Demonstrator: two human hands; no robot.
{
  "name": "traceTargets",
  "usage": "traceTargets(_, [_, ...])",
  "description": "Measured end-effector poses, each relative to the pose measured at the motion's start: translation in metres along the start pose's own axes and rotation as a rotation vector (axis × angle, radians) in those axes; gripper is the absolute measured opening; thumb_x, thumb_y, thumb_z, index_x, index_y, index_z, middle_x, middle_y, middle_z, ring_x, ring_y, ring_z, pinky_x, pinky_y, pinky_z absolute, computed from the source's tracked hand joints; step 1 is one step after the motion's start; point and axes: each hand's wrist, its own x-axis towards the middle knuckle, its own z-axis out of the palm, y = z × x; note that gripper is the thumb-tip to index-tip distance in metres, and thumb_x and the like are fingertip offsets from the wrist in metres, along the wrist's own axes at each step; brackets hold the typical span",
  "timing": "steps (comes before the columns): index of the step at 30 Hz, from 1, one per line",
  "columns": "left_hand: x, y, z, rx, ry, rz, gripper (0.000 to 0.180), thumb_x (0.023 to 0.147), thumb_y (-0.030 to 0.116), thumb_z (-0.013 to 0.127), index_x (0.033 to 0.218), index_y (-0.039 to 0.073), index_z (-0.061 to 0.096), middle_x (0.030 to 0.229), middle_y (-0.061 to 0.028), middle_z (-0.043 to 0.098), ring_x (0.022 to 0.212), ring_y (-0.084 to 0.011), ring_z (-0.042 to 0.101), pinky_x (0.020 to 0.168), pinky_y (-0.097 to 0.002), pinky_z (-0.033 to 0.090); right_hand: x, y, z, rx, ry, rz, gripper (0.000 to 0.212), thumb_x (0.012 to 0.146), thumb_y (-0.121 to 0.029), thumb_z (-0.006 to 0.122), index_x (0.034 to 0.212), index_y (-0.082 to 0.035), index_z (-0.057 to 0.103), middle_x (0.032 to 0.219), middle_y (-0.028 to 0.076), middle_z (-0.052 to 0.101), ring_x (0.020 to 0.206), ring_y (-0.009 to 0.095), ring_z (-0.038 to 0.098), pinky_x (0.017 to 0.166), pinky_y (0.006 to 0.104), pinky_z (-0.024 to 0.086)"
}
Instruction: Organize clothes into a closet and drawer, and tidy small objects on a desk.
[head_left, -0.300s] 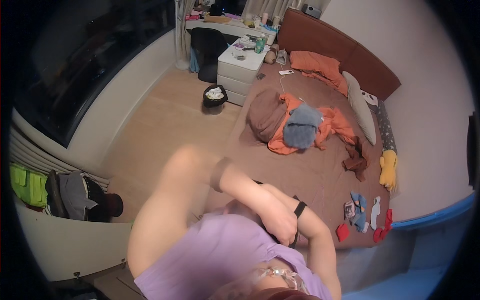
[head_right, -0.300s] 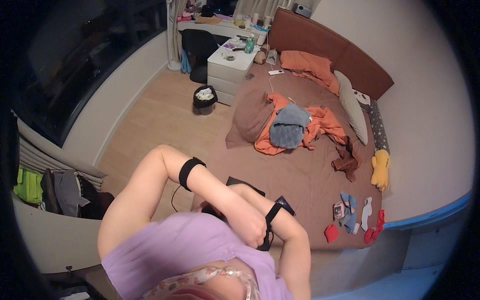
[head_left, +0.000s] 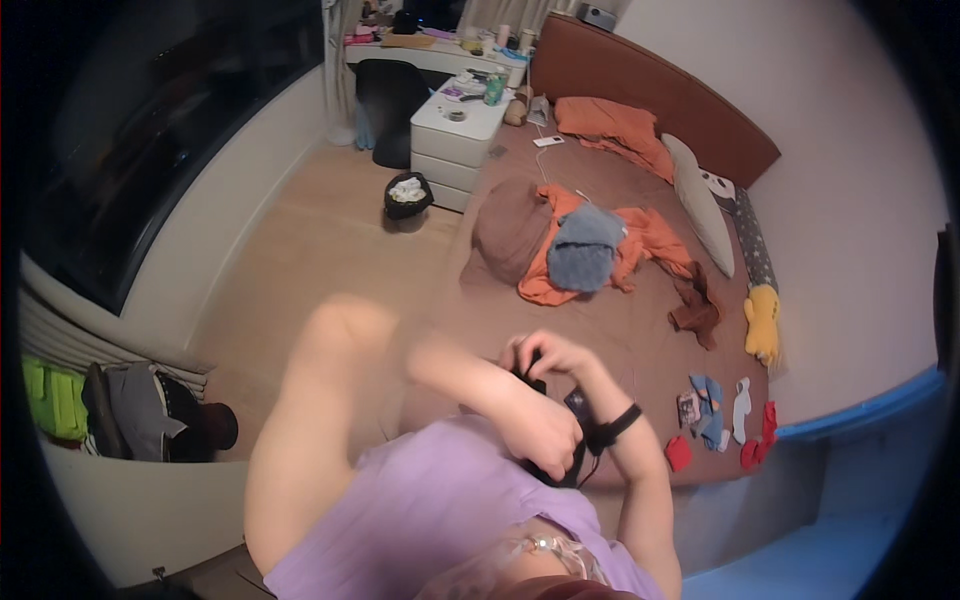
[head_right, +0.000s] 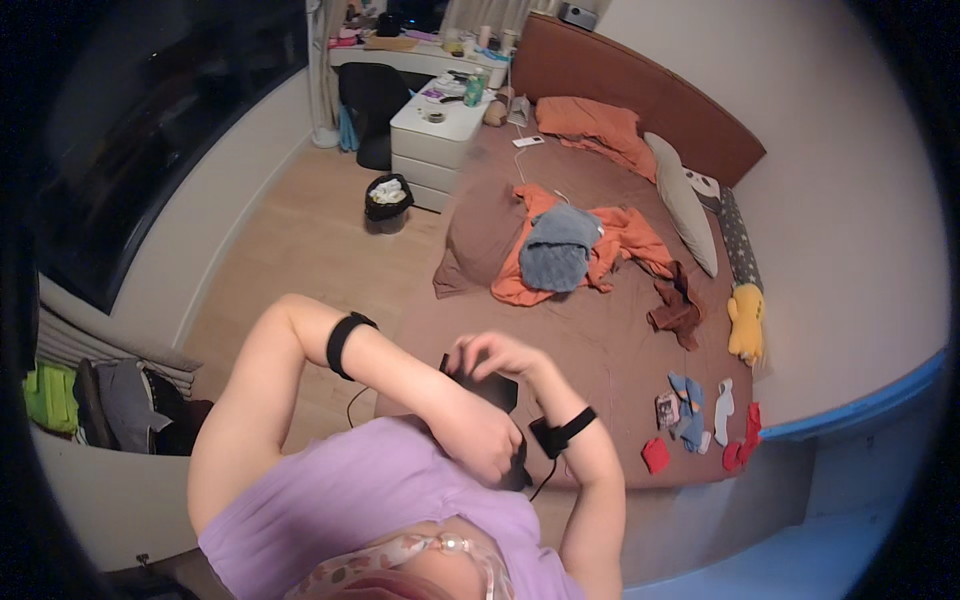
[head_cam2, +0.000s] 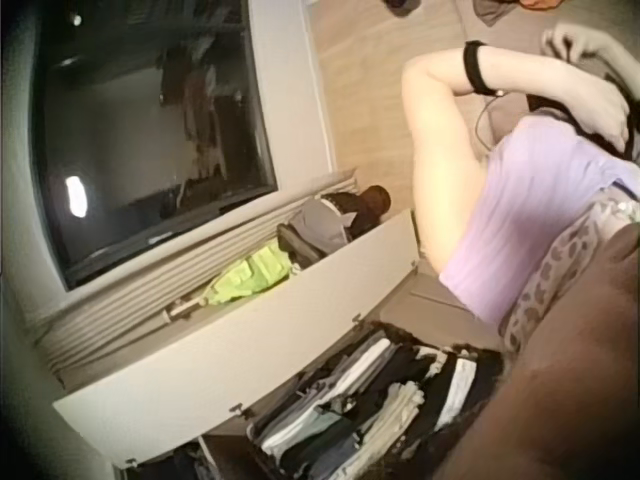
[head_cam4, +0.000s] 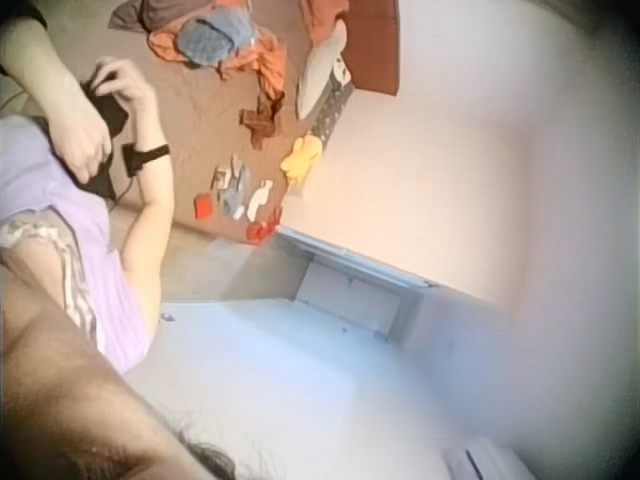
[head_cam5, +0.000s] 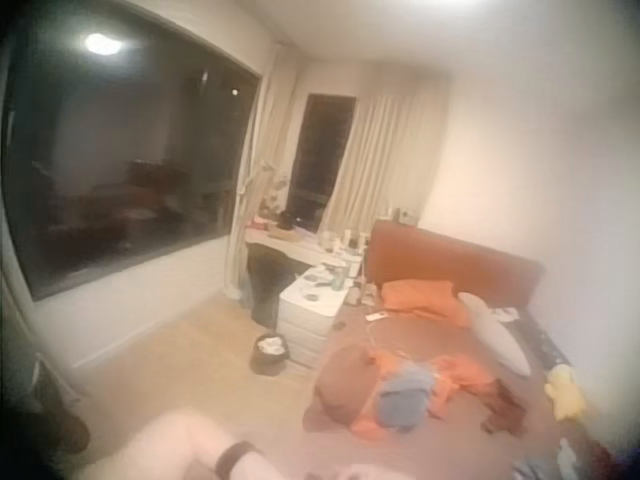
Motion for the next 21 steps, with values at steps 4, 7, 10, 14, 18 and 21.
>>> traceTargets(4, [-0.047, -0.007, -0.031, 0.114, -0.201, -0.322, 0.019, 0.062, 0.022, 0.060, 0.068, 0.004, 0.055, 0.073, -0.0075, 0.057, 0.078, -0.0222, 0.055, 0.090, -0.0420, 0.033, -0.082, -0.058, -0.025, -0.201, 0.650, -0.228, 0.016, 0.061, -0.014, 0.067, 0.068, -0.003, 0.057, 0.078, 0.009, 0.053, 0.077, 0.019, 0.050, 0.069, 0.0282, 0.039])
traceTargets(7, [-0.080, -0.020, -0.087, 0.172, -0.117, -0.463, 0.025, 0.055, 0.025, 0.068, 0.065, 0.006, 0.057, 0.073, -0.0072, 0.056, 0.084, -0.0226, 0.053, 0.088, -0.0442, 0.031, -0.131, -0.126, -0.009, -0.589, 0.896, -0.092, 0.012, 0.063, -0.008, 0.065, 0.068, -0.001, 0.058, 0.076, 0.002, 0.048, 0.073, 0.010, 0.046, 0.060, 0.0198, 0.037])
traceTargets(10, [-0.085, -0.034, -0.154, 0.421, 0.058, -0.430, 0.028, 0.049, 0.026, 0.073, 0.060, 0.007, 0.056, 0.097, -0.0088, 0.055, 0.098, -0.0257, 0.048, 0.086, -0.0427, 0.029, -0.146, -0.196, 0.008, -0.875, 1.008, -0.168, 0.012, 0.065, -0.006, 0.066, 0.068, -0.003, 0.055, 0.071, 0.001, 0.051, 0.072, 0.011, 0.048, 0.067, 0.0240, 0.038])
traceTargets(14, [-0.079, -0.053, -0.229, 0.600, 0.188, -0.498, 0.035, 0.046, 0.030, 0.075, 0.055, 0.003, 0.055, 0.116, -0.0104, 0.048, 0.110, -0.0244, 0.042, 0.085, -0.0417, 0.029, -0.152, -0.255, 0.031, -1.073, 1.260, -0.437, 0.013, 0.071, -0.011, 0.066, 0.074, -0.002, 0.058, 0.073, 0.000, 0.049, 0.072, 0.010, 0.049, 0.066, 0.0203, 0.038])
traceTargets(18, [-0.067, -0.066, -0.250, 0.432, -0.088, -0.941, 0.053, 0.048, 0.038, 0.076, 0.074, -0.005, 0.059, 0.113, -0.0187, 0.049, 0.096, -0.0303, 0.052, 0.071, -0.0369, 0.044, -0.141, -0.254, 0.029, -1.380, 1.289, -0.233, 0.012, 0.072, -0.011, 0.066, 0.073, -0.002, 0.059, 0.072, -0.002, 0.051, 0.069, 0.007, 0.048, 0.062, 0.0178, 0.038])
traceTargets(21, [-0.060, -0.070, -0.280, 0.412, 0.073, -0.907, 0.049, 0.056, 0.029, 0.076, 0.082, -0.008, 0.057, 0.100, -0.0156, 0.054, 0.086, -0.0230, 0.055, 0.070, -0.0279, 0.047, -0.144, -0.259, 0.026, -1.054, 1.338, -0.489, 0.012, 0.073, -0.013, 0.066, 0.074, -0.003, 0.059, 0.070, -0.003, 0.053, 0.065, 0.005, 0.048, 0.060, 0.0166, 0.038])
